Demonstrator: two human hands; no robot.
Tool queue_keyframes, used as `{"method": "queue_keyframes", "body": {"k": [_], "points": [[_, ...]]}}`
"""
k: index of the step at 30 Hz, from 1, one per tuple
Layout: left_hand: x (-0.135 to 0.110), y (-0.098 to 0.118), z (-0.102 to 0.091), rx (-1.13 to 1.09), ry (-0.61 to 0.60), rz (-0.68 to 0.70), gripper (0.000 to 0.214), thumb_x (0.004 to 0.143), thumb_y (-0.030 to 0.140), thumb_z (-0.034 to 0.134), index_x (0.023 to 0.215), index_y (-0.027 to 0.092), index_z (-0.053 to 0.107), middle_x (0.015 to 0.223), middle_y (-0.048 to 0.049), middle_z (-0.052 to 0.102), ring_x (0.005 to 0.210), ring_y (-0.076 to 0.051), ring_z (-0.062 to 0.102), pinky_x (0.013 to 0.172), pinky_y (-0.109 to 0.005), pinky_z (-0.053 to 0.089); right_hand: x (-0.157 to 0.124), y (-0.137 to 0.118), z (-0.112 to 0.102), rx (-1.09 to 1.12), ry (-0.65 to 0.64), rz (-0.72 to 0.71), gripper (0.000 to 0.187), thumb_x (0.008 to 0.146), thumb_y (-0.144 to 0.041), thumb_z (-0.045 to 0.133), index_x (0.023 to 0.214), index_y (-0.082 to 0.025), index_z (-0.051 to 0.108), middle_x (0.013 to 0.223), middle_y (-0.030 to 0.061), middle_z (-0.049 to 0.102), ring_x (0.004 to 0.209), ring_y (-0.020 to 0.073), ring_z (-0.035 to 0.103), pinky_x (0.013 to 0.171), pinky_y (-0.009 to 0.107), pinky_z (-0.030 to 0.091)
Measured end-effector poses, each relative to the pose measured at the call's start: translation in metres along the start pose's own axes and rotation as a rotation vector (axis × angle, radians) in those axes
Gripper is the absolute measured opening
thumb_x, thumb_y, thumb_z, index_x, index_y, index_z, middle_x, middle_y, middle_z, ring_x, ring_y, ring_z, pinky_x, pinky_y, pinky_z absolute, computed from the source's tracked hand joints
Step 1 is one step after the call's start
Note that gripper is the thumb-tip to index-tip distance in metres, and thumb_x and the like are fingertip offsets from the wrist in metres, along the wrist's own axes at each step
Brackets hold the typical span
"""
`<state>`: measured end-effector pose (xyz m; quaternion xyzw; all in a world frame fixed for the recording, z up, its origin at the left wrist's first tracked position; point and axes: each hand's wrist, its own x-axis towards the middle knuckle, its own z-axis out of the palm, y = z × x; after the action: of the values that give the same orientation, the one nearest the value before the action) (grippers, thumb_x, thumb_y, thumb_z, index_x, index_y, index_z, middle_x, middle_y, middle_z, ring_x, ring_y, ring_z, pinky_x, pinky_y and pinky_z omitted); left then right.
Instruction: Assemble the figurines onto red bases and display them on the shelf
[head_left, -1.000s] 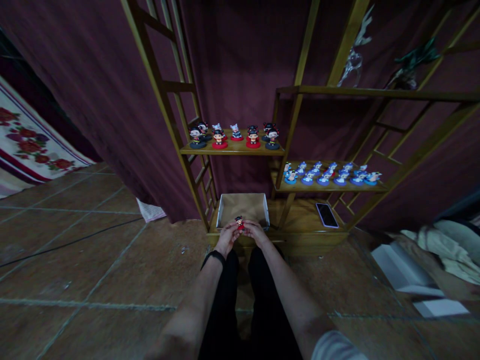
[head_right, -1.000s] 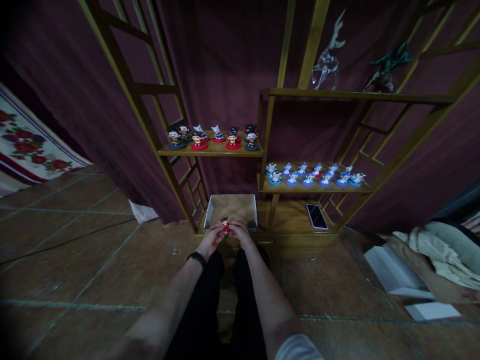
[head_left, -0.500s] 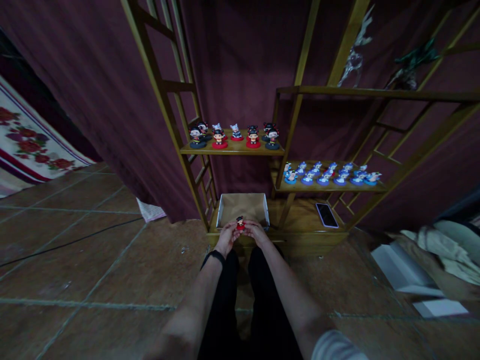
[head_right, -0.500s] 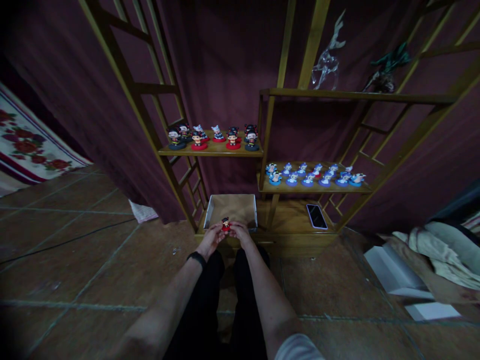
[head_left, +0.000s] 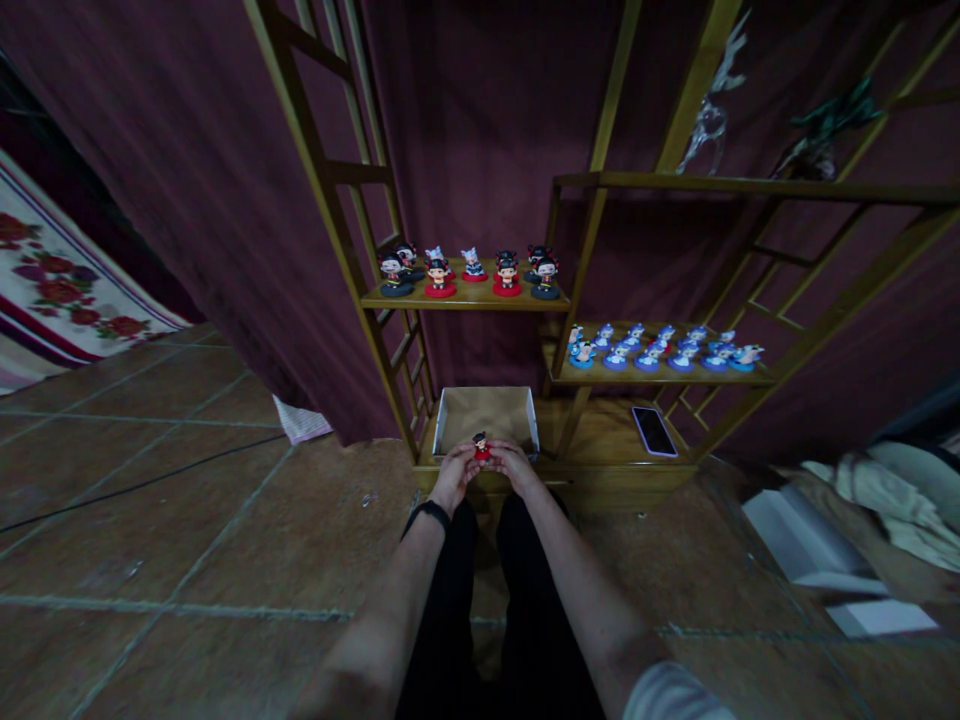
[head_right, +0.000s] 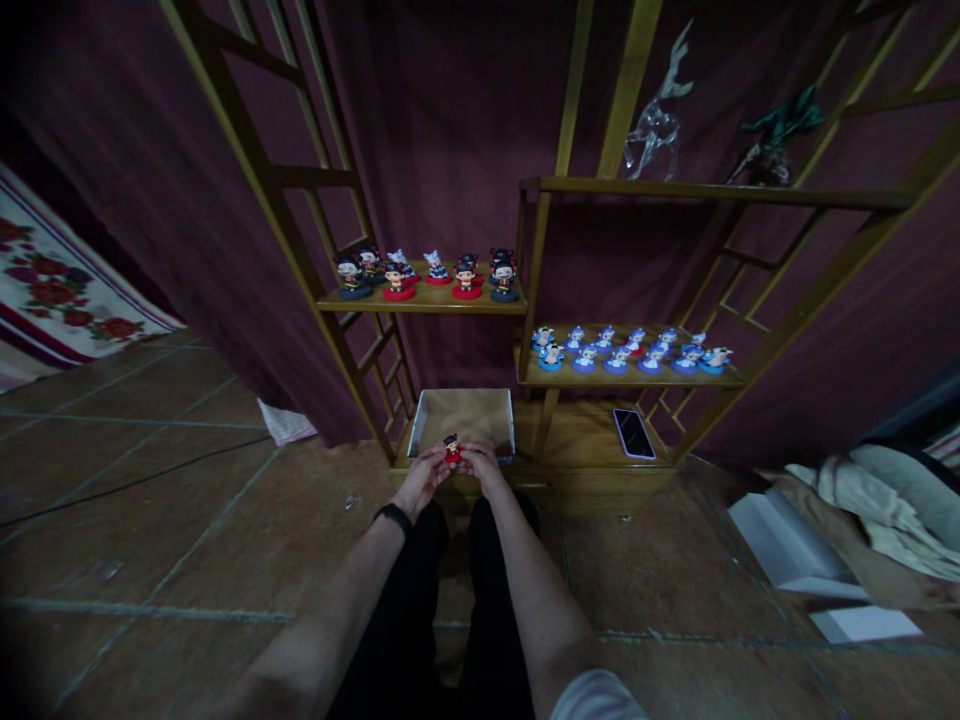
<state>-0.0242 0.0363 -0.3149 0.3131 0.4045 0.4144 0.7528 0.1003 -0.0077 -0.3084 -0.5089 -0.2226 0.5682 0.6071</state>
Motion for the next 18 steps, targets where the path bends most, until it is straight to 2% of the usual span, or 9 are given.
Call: {"method": "queue_keyframes", "body": {"k": [9,18], "points": [[-0.0018,0.0028,0.0009,-0.005,-0.032,-0.011,0.009,0.075,0.011,0.061,0.084,0.012,0.062,0.065,-0.0046,0.067,0.052,-0.009,0.061,0.051,-0.017,0.047,-0.0018,0.0002,-0.0002,0.007,-0.044,-0.048,0.019,0.060,-0.027,0.070,0.078,-0.019,0.067,0.062,-0.0012,0.066,0.051,0.0092,0.057,0.055,0.023,0.049],[-0.0010,0.0038,0.0011,-0.010,-0.065,-0.027,0.010,0.076,0.010,0.059,0.084,0.011,0.065,0.067,-0.0055,0.068,0.052,-0.008,0.061,0.049,-0.016,0.046,0.0024,0.0028,-0.0021,0.003,-0.041,-0.031,0.018,0.064,-0.030,0.069,0.079,-0.019,0.066,0.060,-0.0014,0.064,0.052,0.0097,0.058,0.056,0.024,0.049]]}}
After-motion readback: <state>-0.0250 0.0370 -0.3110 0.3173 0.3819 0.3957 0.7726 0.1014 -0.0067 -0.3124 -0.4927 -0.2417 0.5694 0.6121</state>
